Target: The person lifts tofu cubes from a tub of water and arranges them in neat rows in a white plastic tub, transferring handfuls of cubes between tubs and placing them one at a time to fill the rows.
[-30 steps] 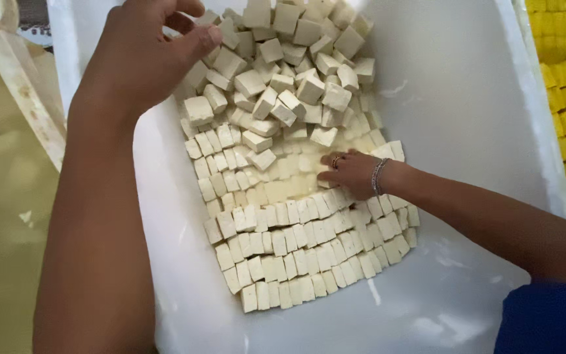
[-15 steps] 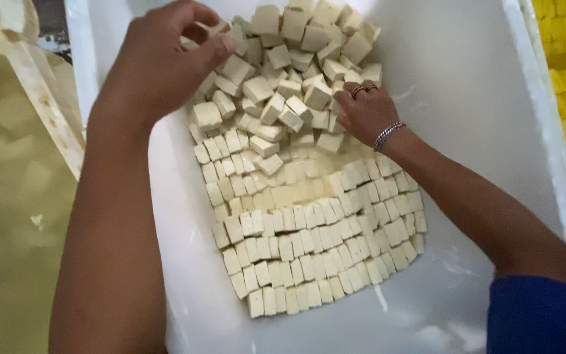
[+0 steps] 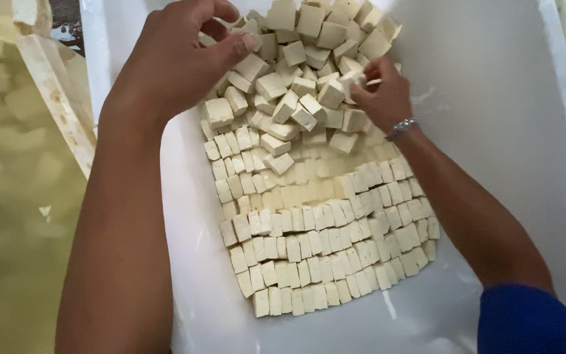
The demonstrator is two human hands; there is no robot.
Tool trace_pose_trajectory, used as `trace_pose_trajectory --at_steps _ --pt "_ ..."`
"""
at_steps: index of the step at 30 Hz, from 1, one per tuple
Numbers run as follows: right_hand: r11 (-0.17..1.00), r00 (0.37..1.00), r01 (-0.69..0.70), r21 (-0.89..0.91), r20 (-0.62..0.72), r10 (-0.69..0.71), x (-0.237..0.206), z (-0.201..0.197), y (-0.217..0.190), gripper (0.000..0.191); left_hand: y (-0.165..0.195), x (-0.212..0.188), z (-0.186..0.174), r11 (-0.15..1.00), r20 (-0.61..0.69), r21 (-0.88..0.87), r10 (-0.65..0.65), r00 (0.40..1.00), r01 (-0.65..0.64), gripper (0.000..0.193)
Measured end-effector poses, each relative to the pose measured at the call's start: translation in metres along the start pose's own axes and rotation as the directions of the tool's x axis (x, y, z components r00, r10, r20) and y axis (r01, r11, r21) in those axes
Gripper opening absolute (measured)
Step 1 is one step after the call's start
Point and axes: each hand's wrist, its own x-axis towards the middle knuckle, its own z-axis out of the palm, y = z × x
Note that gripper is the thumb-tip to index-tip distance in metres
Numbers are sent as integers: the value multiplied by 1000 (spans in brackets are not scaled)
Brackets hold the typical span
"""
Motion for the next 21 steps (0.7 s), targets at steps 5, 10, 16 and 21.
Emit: trace_pose_trajectory --at_steps 5,10,16,21 --pt "929 951 -260 -265 97 294 -5 56 -48 22 -3 -1 -3 999 29 -29 34 999 -33 43" --pt "982 998 13 -190 -60 -25 -35 73 -65 38 -7 2 1 993 -4 -20 115 993 -115 40" --pt "970 959 -238 52 -147 244 -43 93 -57 45 -6 7 3 984 -19 -118 134 991 -136 35" --pt "938 930 -311 152 -152 334 -41 97 -56 52 -5 8 4 981 -12 -126 148 989 -148 36"
